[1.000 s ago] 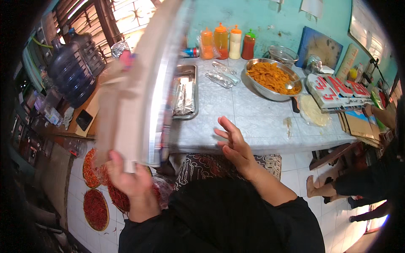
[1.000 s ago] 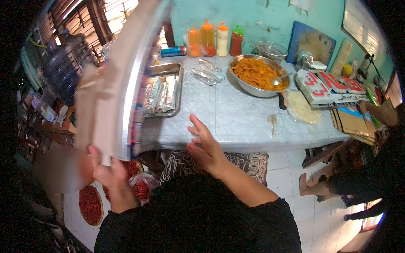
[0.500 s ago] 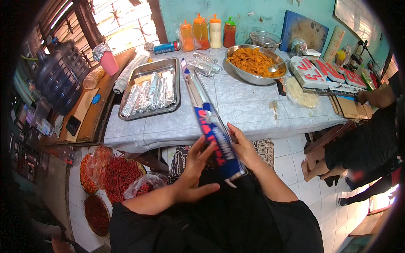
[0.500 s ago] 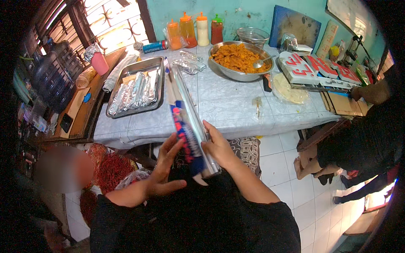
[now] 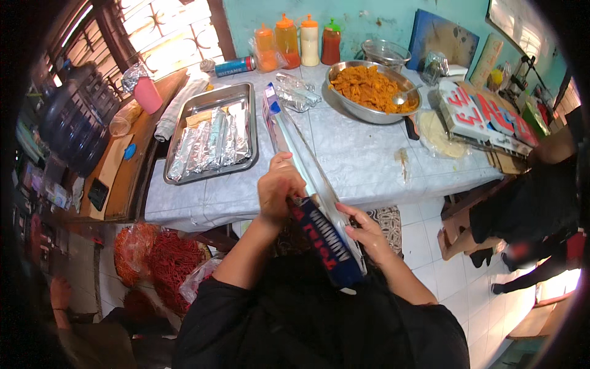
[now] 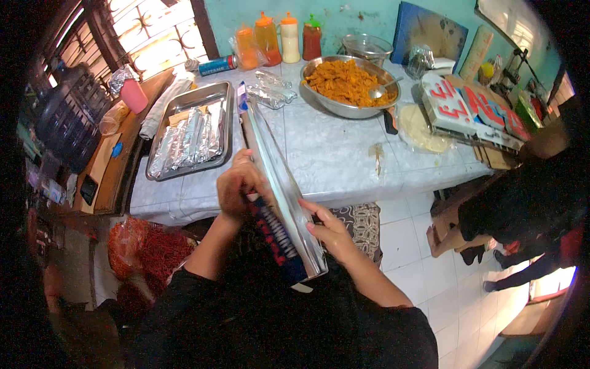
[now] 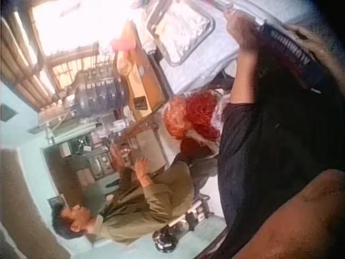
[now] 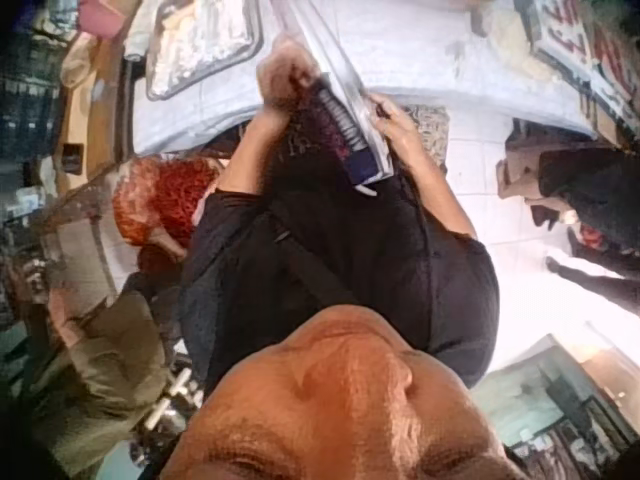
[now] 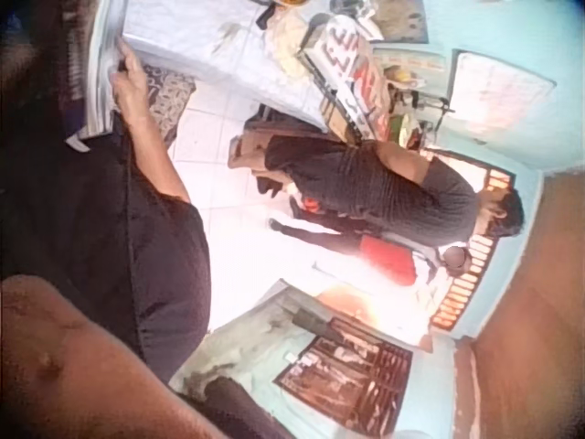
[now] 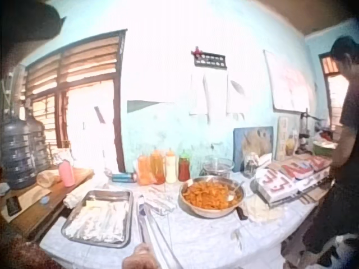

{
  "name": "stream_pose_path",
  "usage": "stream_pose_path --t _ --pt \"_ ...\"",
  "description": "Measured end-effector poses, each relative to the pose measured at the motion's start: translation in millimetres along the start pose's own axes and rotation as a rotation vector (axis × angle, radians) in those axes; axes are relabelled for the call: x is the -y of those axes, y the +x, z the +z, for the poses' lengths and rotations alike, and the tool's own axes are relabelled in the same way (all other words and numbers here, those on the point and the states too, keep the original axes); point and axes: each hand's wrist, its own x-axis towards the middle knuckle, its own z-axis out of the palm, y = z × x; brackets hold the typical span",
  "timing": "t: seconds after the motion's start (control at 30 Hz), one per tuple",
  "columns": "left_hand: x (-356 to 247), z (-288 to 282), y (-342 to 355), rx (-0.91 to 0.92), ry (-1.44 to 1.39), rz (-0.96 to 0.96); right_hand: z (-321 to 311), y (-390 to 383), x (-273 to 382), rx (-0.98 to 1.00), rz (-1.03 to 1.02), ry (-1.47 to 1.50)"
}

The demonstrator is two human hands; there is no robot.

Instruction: The person wraps several kebab-like food items in aluminum foil, placing them onto a metal tray one by one.

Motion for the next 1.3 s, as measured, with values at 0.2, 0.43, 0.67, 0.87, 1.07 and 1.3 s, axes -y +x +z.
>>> stream_pose_path --t 0.2,0.43,0.67,0.87,1.07,1.3 --pt "-15.2 -9.4 -8.4 -0.195 -0.158 -0.071 0.0 5.7 23.6 0.05 -0.06 -0.356" --pt "-10.5 -9.6 -4.0 -0.141 -0.177 -0.023 -1.5 24.8 50.8 0.101 -0.239 -0.67" --pt "-16.2 -13.1 -4.0 -0.113 -0.149 -0.06 -6.5 25.2 53.9 0.07 -0.31 -0.899" --pt "-13.7 -12.7 -5.8 -0.143 -0.231 -0.034 0.9 33.3 49.4 -0.091 -0.463 -1.276" --pt "-16.7 -14.7 -4.5 -0.133 -0.205 -0.04 16.8 36.1 61.7 -0.031 -0.465 -1.517" --pt "-12.2 -10.6 -5.3 -0.178 -0.252 -0.01 32.9 54.6 66.8 -0.071 -0.273 -1.379"
